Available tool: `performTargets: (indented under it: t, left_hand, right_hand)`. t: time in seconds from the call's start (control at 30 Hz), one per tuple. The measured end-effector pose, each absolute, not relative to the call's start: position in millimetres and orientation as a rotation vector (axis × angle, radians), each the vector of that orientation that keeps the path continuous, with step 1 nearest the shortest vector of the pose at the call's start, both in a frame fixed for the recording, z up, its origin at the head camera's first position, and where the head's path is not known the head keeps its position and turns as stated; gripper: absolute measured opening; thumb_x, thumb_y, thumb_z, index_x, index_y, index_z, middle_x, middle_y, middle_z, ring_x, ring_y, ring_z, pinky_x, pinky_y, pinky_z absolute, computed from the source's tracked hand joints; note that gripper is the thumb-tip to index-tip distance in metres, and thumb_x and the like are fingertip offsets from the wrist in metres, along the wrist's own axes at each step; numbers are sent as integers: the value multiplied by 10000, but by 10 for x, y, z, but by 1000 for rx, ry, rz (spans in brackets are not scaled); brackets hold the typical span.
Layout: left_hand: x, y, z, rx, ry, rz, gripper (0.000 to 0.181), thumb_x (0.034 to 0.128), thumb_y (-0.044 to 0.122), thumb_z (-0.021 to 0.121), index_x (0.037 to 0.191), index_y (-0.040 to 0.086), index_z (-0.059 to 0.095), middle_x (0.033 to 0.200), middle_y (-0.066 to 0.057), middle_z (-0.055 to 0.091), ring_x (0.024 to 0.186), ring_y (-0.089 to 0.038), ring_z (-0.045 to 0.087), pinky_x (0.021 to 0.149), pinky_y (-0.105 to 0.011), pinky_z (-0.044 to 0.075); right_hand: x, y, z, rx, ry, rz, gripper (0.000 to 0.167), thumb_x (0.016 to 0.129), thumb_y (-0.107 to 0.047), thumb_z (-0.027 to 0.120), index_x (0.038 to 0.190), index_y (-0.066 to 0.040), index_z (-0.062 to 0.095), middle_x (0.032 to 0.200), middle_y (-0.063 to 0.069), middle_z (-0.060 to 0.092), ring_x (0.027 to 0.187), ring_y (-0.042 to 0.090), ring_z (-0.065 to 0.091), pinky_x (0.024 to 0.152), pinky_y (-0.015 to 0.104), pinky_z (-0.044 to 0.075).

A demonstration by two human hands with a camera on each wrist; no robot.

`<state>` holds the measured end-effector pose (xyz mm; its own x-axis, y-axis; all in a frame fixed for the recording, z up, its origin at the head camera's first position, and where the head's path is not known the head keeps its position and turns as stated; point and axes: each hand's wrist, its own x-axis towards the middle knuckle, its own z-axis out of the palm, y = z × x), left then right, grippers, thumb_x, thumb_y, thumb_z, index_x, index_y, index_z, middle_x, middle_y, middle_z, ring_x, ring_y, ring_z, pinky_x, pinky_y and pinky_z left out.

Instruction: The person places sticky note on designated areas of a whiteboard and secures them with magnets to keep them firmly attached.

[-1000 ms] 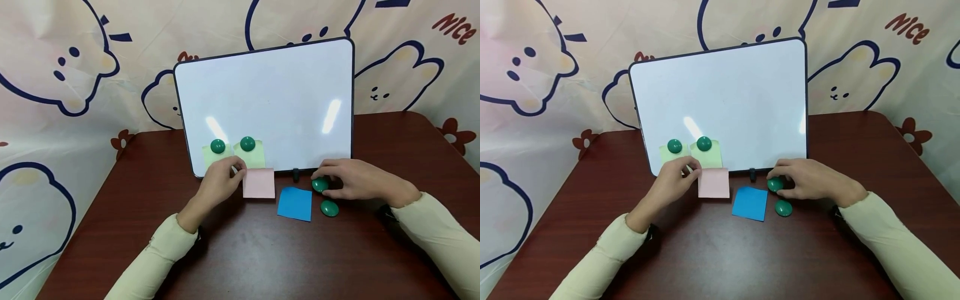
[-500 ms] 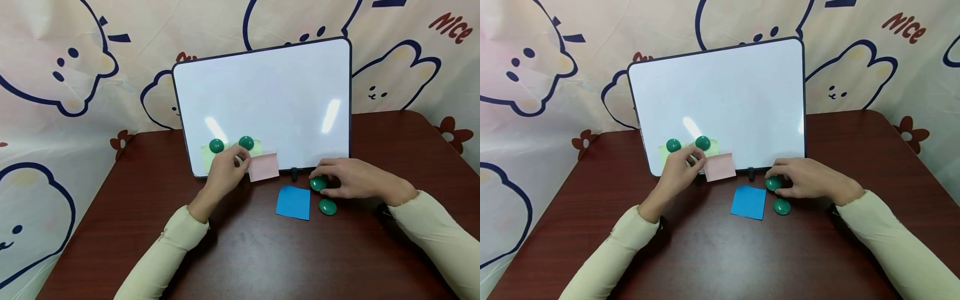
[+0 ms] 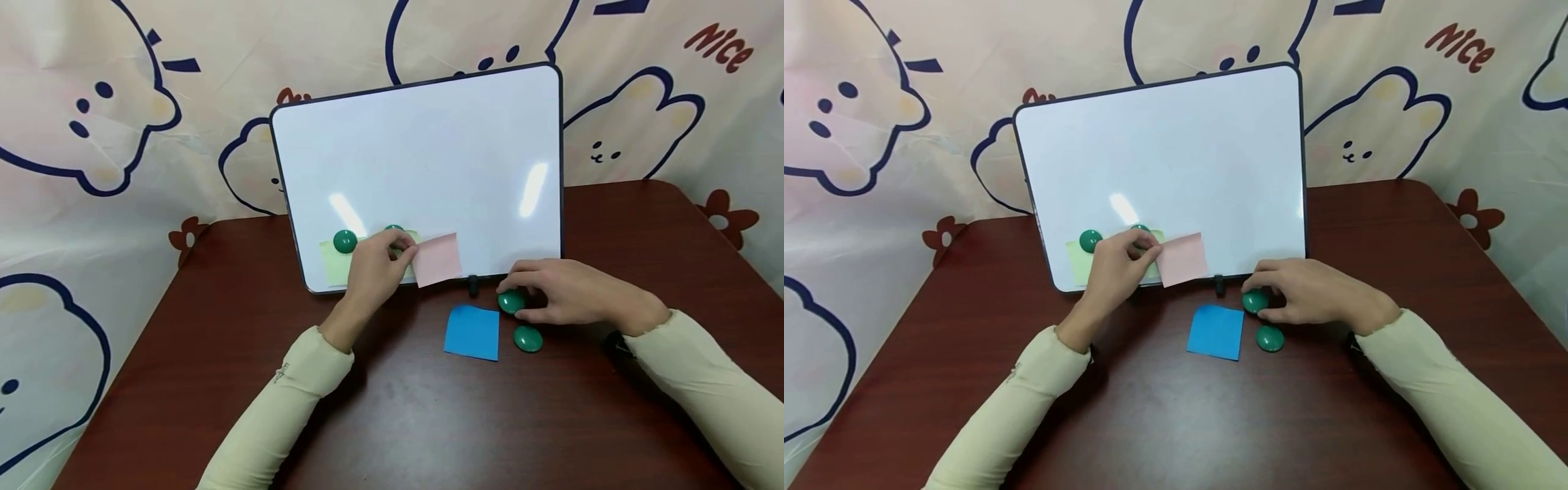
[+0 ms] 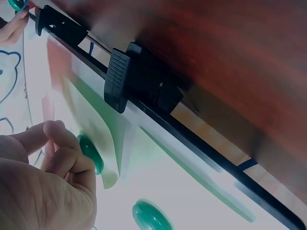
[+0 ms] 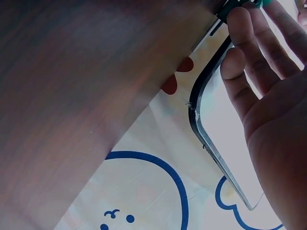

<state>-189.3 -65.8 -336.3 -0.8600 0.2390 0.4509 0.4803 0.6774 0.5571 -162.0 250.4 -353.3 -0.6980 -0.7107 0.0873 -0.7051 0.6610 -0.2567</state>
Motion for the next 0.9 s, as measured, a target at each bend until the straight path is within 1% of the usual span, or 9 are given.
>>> performTargets:
  t: [0.1, 0.33, 0.53, 0.67, 0.9]
  left_hand:
    - [-1911, -627, -3364, -556, -2526, -979, 104, 923, 164, 717, 967, 70, 730, 882, -70, 741, 737, -180, 691, 697, -310, 568]
    - [-1962, -530, -3356, -496, -2534, -897, 116, 921, 213, 724, 949, 101, 736, 885, -49, 749, 748, -166, 672, 697, -306, 552]
    - [-2002, -453, -3341, -468, -2556, -823, 129, 918, 235, 730, 945, 111, 750, 889, -34, 754, 779, -158, 681, 705, -309, 551]
    - [-2022, -426, -3349, -461, -2556, -785, 130, 913, 240, 735, 927, 113, 759, 873, -32, 758, 775, -156, 690, 688, -307, 550]
    - [-2047, -406, -3334, -432, -2560, -784, 147, 901, 250, 748, 910, 104, 766, 861, -42, 767, 778, -160, 703, 691, -306, 558]
  right_hand:
    - [-1623, 2484, -3532, -1211, 2837, -424, 359, 818, -316, 809, 1156, -293, 690, 1018, -145, 571, 805, 28, 513, 680, 212, 477]
    - [-1620, 2487, -3525, -1187, 2818, -412, 357, 828, -322, 799, 1166, -288, 690, 1011, -140, 570, 803, 35, 519, 678, 214, 474]
    - [-1621, 2497, -3526, -1183, 2821, -414, 361, 828, -325, 799, 1170, -299, 687, 1016, -147, 572, 807, 34, 516, 682, 216, 474]
    - [-1615, 2494, -3528, -1175, 2818, -412, 361, 833, -328, 794, 1177, -300, 685, 1021, -143, 571, 814, 40, 516, 684, 219, 475]
    - [-1616, 2489, -3514, -1178, 2823, -410, 360, 824, -331, 800, 1165, -289, 693, 973, -139, 561, 797, 38, 512, 665, 208, 462]
